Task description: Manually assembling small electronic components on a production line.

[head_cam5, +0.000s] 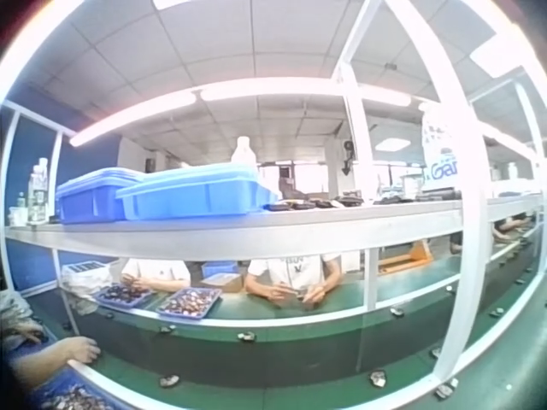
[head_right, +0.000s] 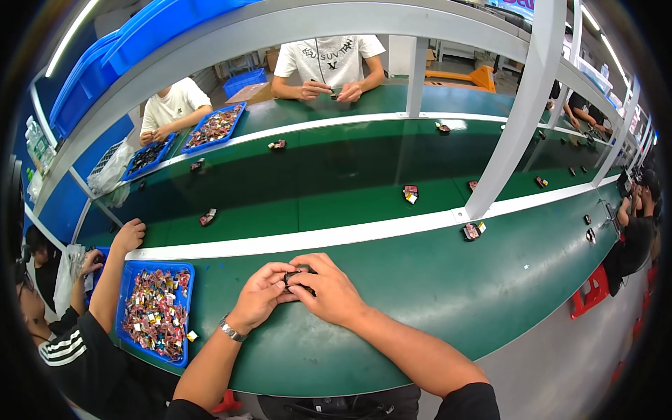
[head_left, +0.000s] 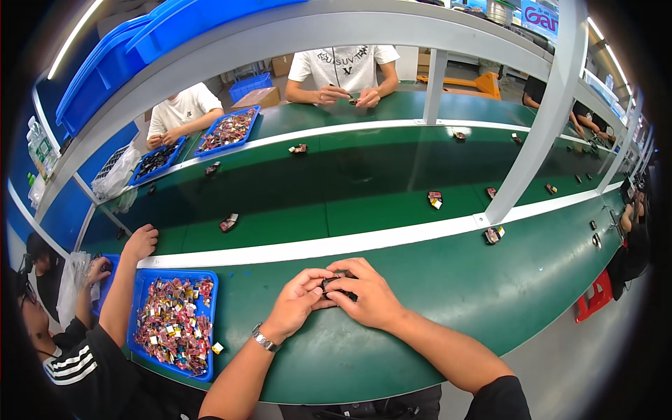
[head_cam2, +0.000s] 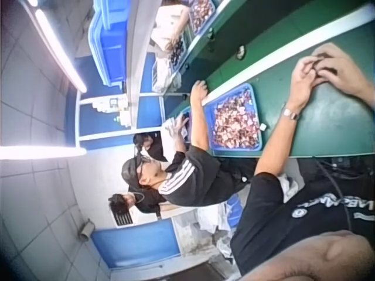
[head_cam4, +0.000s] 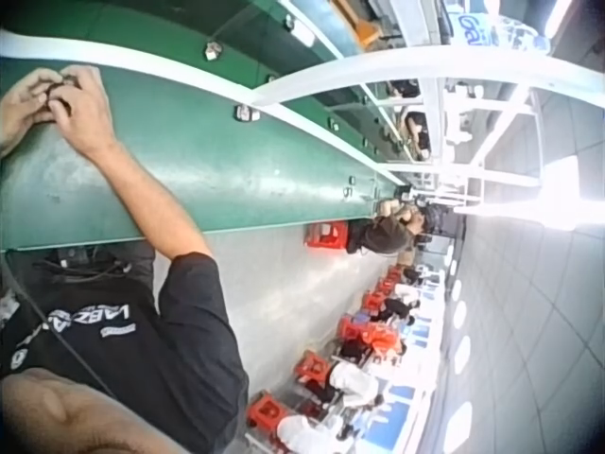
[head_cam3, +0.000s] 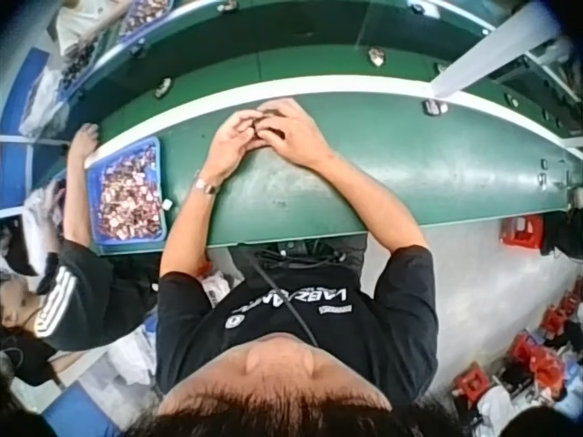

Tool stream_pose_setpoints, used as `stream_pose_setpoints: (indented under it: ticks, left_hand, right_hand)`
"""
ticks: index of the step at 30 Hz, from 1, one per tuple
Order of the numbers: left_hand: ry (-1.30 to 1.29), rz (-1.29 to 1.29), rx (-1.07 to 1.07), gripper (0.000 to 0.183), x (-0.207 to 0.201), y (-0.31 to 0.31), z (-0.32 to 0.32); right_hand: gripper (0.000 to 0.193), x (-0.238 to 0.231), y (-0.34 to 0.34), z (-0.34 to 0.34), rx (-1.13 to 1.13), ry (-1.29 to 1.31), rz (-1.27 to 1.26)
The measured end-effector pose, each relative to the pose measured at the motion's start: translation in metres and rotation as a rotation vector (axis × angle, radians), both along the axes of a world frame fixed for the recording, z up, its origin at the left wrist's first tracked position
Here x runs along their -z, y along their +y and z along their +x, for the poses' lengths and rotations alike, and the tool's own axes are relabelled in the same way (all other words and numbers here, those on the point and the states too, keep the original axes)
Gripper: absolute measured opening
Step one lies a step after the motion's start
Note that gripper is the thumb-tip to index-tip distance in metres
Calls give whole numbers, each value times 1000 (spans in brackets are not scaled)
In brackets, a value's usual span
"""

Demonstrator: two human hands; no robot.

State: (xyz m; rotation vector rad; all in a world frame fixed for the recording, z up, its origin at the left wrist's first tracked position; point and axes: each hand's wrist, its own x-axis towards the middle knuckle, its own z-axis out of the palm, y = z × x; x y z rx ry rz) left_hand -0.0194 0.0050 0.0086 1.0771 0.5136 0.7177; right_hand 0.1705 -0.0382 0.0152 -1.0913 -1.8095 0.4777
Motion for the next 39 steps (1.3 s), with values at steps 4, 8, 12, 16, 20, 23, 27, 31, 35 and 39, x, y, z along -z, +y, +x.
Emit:
stream_pose_setpoints:
  ticks: [4, 8, 12, 16, 20, 23, 27, 31, 35, 39]
  left_hand:
    - [14, -13, -13, 27, 3, 0, -1]
    - [8, 8, -14, 26, 0, -1, 1]
    - [5, -9, -24, 27, 3, 0, 0]
    - [13, -3, -40, 27, 6, -2, 2]
    - [22, 18, -84, 29, 13, -1, 1]
    - [-10, 42, -86, 27, 12, -1, 2]
    - [-114, 17, -59, 28, 14, 0, 0]
    - [-153, 28, -36, 29, 15, 0, 0]
    - [-153, -6, -9, 29, 16, 0, 2]
    - [-143, -37, -19, 28, 12, 0, 0]
  right_hand:
    - [11, 0, 0, 1, -13, 2, -11]
    - [11, 1, -1, 1, -6, 12, -36]
    - [15, 2, -2, -1, 29, 6, -34]
    - [19, 6, -1, -3, 41, 41, -84]
    - [20, 3, -2, -9, 33, 78, -38]
    - [21, -1, -1, -8, 21, 114, -15]
    - [19, -5, 0, -4, 36, 2, 130]
    - [18, -3, 0, -3, 83, -7, 186]
    - [18, 0, 0, 0, 66, 5, 190]
    - [19, 0, 1, -1, 29, 68, 98]
